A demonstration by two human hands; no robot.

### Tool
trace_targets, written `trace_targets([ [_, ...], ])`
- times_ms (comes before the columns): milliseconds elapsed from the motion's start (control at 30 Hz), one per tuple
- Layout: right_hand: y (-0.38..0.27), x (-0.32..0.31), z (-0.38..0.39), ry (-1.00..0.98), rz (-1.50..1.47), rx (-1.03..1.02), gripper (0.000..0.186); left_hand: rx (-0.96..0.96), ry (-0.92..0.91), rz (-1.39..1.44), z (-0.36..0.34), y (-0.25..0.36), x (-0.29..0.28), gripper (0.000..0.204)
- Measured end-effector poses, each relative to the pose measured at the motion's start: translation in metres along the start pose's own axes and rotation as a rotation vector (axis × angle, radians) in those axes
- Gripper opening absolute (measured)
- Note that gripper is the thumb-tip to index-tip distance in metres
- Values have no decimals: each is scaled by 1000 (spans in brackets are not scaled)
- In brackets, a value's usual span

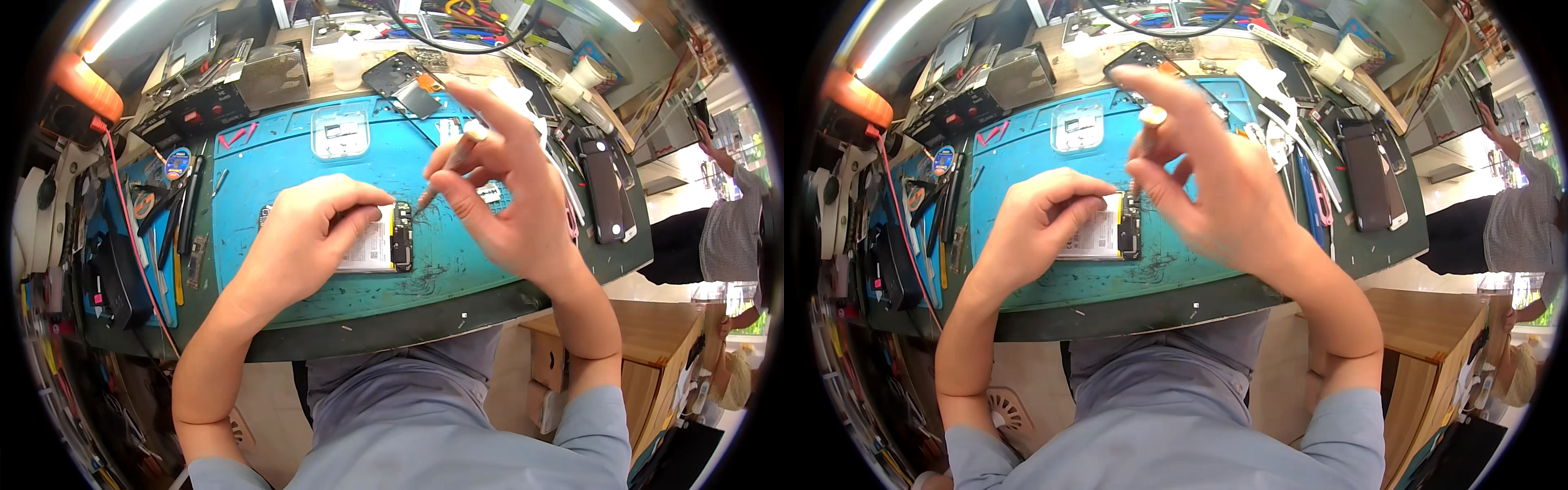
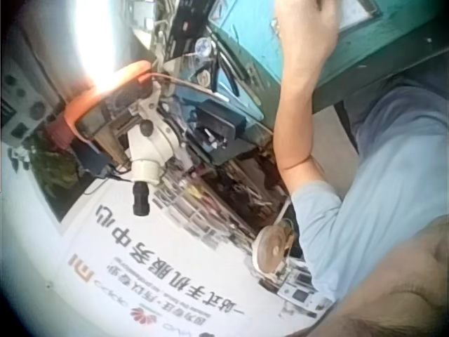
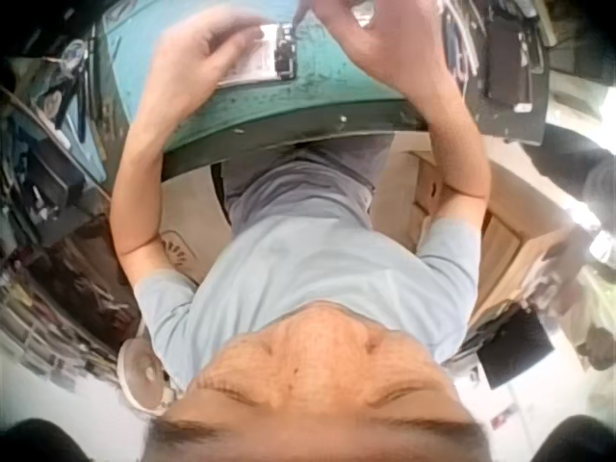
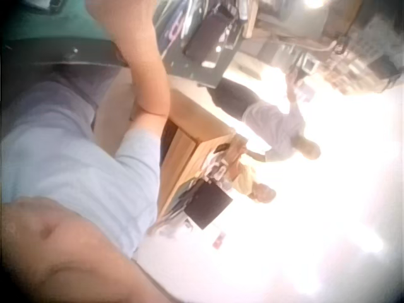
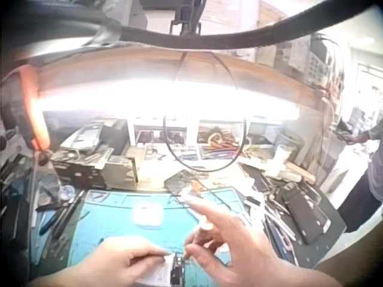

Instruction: The person disassembles a smartphone by removing the back cover and unscrewing internal components. They use a screwdriver to remove screws and a prying tool to disconnect the battery and other internal parts.

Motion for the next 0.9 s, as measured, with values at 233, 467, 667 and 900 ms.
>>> trace_targets([
  [233,-9,23,-2,-104,179,-247,45,85,-43,-48,6,3,6,14],
  [467,-7,28,2,-81,173,-296,46,84,-55,-101,6,4,9,15],
  [667,-21,22,-6,-139,276,-422,40,82,-32,-39,4,7,3,21],
  [900,-24,18,-9,-81,263,-319,43,-36,-100,243,-10,11,6,42],
])
Point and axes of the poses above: each hand's wrist, its own z-axis away from the middle knuckle, its own x-axis out of the palm, y = z × x, the point moved 7 cm from there along -z, towards the middle knuckle, and after that the axes turned 3 degrees about -y, right-handed, at the moved point
